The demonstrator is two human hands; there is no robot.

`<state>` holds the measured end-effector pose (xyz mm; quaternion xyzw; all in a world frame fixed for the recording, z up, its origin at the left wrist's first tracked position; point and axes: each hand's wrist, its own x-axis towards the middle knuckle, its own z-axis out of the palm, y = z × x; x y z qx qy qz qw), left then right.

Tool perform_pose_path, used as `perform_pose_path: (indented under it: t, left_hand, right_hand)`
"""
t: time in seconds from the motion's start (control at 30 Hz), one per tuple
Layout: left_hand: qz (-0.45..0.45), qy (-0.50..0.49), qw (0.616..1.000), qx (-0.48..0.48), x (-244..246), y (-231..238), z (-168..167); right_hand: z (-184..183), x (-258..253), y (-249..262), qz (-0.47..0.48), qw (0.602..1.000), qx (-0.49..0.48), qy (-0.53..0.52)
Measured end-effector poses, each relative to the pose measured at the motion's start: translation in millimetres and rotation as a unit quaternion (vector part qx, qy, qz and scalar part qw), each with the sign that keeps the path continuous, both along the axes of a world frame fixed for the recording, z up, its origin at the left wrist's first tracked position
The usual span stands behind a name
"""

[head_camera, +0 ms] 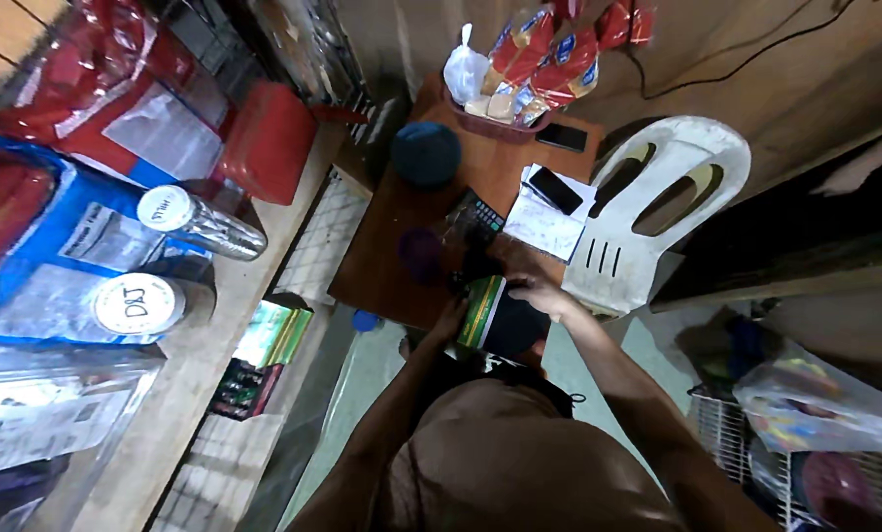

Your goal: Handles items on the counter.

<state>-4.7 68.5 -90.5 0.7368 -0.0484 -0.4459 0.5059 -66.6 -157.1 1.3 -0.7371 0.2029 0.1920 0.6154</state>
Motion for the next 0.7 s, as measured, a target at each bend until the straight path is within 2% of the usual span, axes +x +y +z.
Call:
perform_pose_path:
  t: [0.13, 0.33, 0.43, 0.57, 0.7]
  left_hand:
    - [-0.030, -0.055, 0.998, -0.005, 11, 3, -3]
    - [-0.115, -0.140, 0.983, 0.004, 7, 17, 29]
    - [-0.125, -0.201, 0.970, 0.055, 5, 16, 33]
    - [-0.122, -0.212, 0.964, 0.103, 5, 5, 56]
    - [-0.224, -0.202, 0.949, 0.087, 11, 8, 72]
  right_hand:
    - [-12, 8, 19, -0.027, 0.999, -0.008, 0.016]
    - [-46, 6, 37, -0.046, 0.998, -0.019, 0.027]
    - [-43, 5, 43, -0.057, 0.998, -0.020, 0.029]
    - [-44, -5, 48, -0.053, 0.998, -0.024, -0.001]
    - [-33, 4, 46, -0.035, 0.999, 0.002, 0.022]
